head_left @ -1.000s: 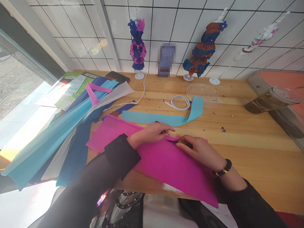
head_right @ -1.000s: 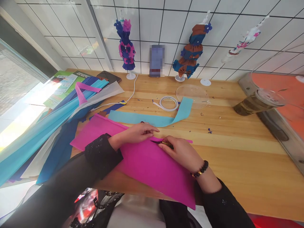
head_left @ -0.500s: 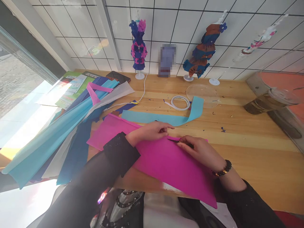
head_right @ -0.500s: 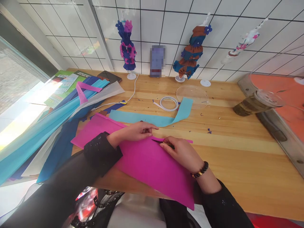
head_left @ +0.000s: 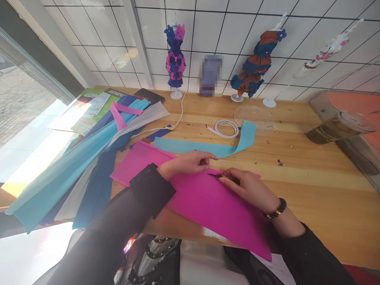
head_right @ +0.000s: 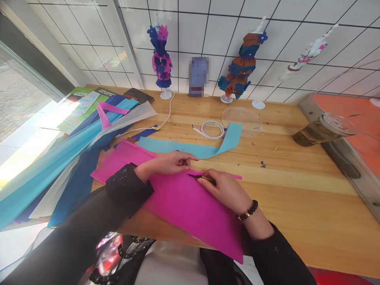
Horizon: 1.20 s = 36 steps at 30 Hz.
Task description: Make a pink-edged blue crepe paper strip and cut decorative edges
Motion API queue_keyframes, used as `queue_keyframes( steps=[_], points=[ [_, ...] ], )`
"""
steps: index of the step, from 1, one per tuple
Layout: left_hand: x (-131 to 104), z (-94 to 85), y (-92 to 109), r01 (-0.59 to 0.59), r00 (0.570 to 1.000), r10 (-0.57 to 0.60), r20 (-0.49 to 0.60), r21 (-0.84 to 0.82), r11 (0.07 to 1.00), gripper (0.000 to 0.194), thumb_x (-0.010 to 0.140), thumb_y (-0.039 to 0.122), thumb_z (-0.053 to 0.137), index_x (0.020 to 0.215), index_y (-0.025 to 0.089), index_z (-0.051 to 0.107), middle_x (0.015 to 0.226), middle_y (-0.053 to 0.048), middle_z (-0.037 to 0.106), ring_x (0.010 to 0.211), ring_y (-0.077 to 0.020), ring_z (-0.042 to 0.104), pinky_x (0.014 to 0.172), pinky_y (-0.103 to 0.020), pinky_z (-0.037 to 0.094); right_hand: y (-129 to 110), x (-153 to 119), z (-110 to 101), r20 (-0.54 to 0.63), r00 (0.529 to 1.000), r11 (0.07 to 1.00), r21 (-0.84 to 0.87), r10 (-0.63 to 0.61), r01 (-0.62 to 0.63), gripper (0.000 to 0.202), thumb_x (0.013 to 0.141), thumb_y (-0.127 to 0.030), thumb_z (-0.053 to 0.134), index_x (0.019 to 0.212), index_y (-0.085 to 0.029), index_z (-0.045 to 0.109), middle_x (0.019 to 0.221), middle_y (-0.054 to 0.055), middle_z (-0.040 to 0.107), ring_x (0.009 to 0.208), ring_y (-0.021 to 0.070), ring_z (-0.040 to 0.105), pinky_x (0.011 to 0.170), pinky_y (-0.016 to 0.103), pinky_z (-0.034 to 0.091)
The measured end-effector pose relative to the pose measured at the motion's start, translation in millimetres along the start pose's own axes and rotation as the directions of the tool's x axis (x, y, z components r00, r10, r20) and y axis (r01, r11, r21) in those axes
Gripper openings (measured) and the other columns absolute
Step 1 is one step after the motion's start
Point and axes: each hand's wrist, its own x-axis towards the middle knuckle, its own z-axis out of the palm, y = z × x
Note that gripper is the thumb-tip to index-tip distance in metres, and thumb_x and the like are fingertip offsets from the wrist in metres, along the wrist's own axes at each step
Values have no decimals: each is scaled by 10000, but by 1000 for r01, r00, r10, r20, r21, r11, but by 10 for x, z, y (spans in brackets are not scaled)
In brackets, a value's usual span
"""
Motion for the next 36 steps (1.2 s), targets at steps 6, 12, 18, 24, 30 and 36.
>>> queue_keyframes(
  steps=[6,12,18,24,30,36],
  points=[
    [-1,-4,19,12,1000,-12,8,4,1000,432,768,123,439,1195,169,485,808,-5,600,695,-87,529,625,-199,384,5,37,36,-11,1000,1000,11,-23,23,308,854,-414,393,900,-209,619,851,52,674,741,184,598,666,292,433],
    [-1,1,0,-1,1000,1,-5,-3,1000,433,766,110,435,1190,178,490,806,-2,602,699,-85,532,639,-200,386,13,38,50,-22,999,999,-15,-29,28,288,856,-397,395,898,-222,620,849,40,677,751,182,607,658,281,431],
    [3,-1,-13,-1,1000,1,-1,8,1000,421,770,106,439,1183,168,497,807,-5,599,699,-80,528,647,-195,392,37,40,59,-31,999,999,-27,-38,37,305,864,-400,384,897,-219,627,855,45,674,754,181,604,674,289,433],
    [6,0,-10,-13,1000,13,1,34,999,428,763,89,433,1179,157,502,809,-9,596,723,-86,528,660,-196,396,53,34,67,-36,999,999,-24,-40,40,313,863,-411,385,904,-228,636,879,47,677,773,190,607,690,303,441],
    [-13,-14,12,-1,1000,0,15,65,998,438,760,91,423,1185,166,500,827,-10,600,723,-86,528,660,-191,392,48,21,68,-41,999,999,-11,-33,32,317,862,-418,387,915,-227,635,876,37,679,758,179,612,693,296,443],
    [-68,-121,-7,51,998,-55,22,154,987,433,752,137,438,1177,165,517,744,4,573,655,-90,492,619,-196,374,35,7,69,-29,1000,1000,0,-12,12,299,864,-413,387,900,-228,620,895,31,675,786,182,608,681,287,439]
  ],
)
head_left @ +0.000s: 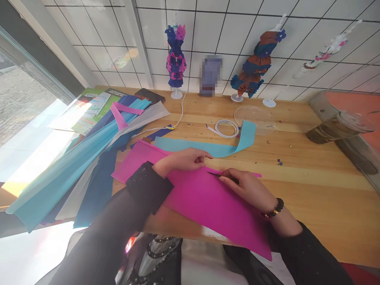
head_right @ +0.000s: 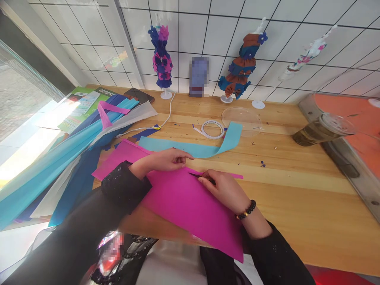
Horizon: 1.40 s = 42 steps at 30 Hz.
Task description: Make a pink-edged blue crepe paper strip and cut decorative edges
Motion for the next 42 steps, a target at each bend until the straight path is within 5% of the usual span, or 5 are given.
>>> queue_keyframes(
  steps=[42],
  points=[
    [-14,-50,-76,21,1000,-20,22,-50,999,408,751,190,472,1153,169,536,804,-8,594,689,-93,517,631,-198,384,-66,87,80,-30,999,999,19,-29,30,301,873,-399,370,905,-221,610,890,41,675,779,190,606,710,306,435]
  ],
)
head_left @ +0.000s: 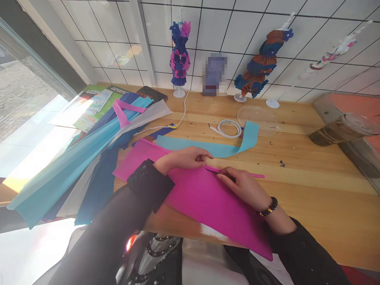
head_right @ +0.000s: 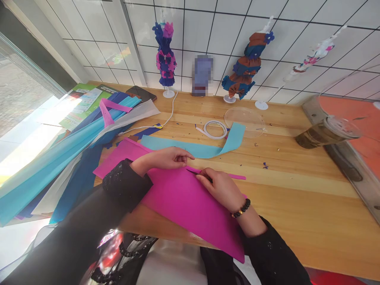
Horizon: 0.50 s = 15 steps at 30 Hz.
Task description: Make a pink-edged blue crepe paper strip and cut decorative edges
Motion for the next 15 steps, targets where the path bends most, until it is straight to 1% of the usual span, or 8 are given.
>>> queue_keyframes(
  steps=[4,6,12,15],
  points=[
    [-30,-54,9,49,999,-49,5,50,998,422,731,161,472,1147,176,548,821,-15,605,701,-102,521,636,-200,387,-7,-2,-6,-1,1000,1000,4,0,0,313,872,-413,365,902,-222,612,884,41,676,767,187,609,702,302,439],
    [-40,-78,18,56,998,-56,5,62,996,431,722,139,465,1142,180,554,820,-14,602,709,-103,520,634,-197,385,-13,-2,-8,4,1000,1000,7,1,-1,311,874,-412,360,899,-222,606,881,38,675,766,185,610,697,297,436],
    [-48,-87,15,60,998,-60,13,28,998,443,722,136,461,1155,179,544,789,-4,580,702,-99,516,627,-194,384,-32,20,-4,7,1000,1000,-21,5,-4,302,872,-416,366,889,-205,582,838,41,670,741,185,606,665,293,426],
    [-54,-90,27,72,997,-72,14,8,997,446,717,134,460,1153,173,544,792,-6,583,702,-103,518,625,-198,386,-46,44,4,6,1000,1000,-21,-3,3,290,869,-408,373,892,-208,582,856,39,671,757,183,606,660,287,424]
  ],
)
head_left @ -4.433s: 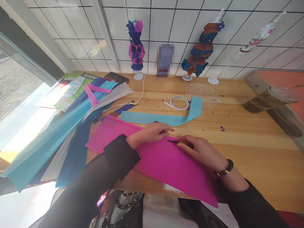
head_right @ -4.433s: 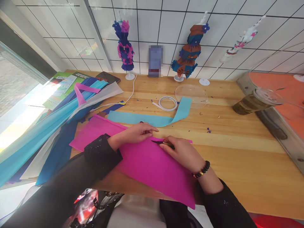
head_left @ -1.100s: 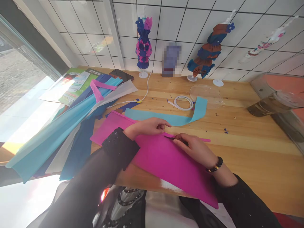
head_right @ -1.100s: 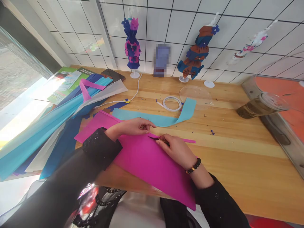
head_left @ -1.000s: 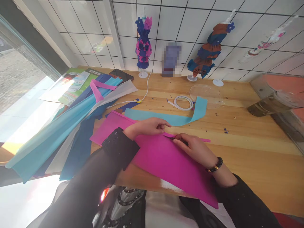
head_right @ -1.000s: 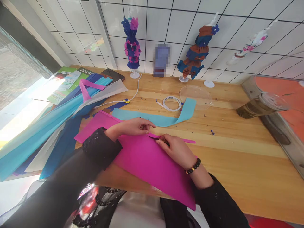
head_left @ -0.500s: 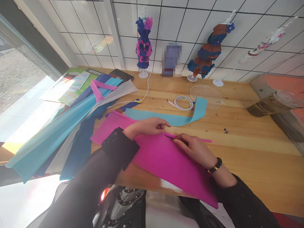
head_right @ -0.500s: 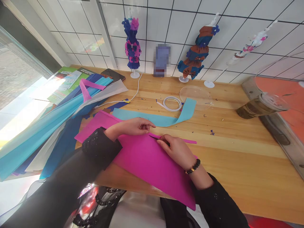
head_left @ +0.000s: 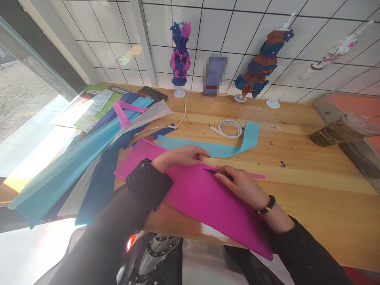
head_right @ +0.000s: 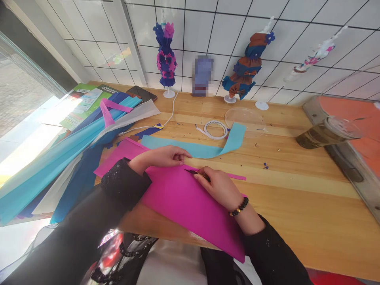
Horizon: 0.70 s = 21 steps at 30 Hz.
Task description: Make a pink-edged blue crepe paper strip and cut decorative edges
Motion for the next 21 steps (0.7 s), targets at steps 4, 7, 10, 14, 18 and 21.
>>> queue_keyframes(
  steps=[4,7,10,14,18,21],
  points=[
    [-13,-18,44,10,1000,-10,4,-1,1000,432,717,134,455,1137,166,551,770,-2,578,693,-101,515,624,-197,383,-15,36,12,-7,1000,1000,-5,-5,5,304,869,-419,367,905,-211,586,861,46,673,768,187,610,667,285,426],
    [-15,-26,58,14,1000,-14,-1,7,1000,424,722,148,458,1136,165,551,765,-2,576,693,-101,514,620,-194,378,-27,61,17,6,1000,1000,-24,-1,1,328,869,-437,358,897,-205,588,823,53,673,738,190,611,662,288,427],
    [-9,-24,39,10,1000,-10,-1,9,1000,431,722,160,465,1146,167,544,770,-3,577,692,-103,514,619,-195,378,-39,80,16,13,1000,999,-39,-3,3,320,869,-435,362,890,-207,585,819,49,674,740,188,612,654,282,426],
    [-1,-16,-1,4,1000,-4,3,-6,1000,428,725,178,479,1149,165,539,763,-2,571,682,-101,510,609,-193,376,-46,91,8,22,1000,999,-43,-5,6,311,871,-424,361,898,-209,585,822,48,675,756,191,616,663,282,425],
    [-4,-15,-13,-6,1000,7,1,-22,1000,414,730,183,481,1139,166,543,763,2,559,670,-93,499,611,-192,376,-44,92,5,34,999,999,-38,-3,4,307,871,-420,362,901,-211,585,839,51,675,766,196,616,681,291,427],
    [-7,-18,-2,-10,1000,10,-1,-17,1000,414,730,179,477,1138,162,544,759,2,563,673,-95,501,617,-197,377,-34,89,11,28,1000,999,-37,-7,8,307,873,-417,361,903,-209,584,848,45,676,767,192,614,683,288,428]
  ],
)
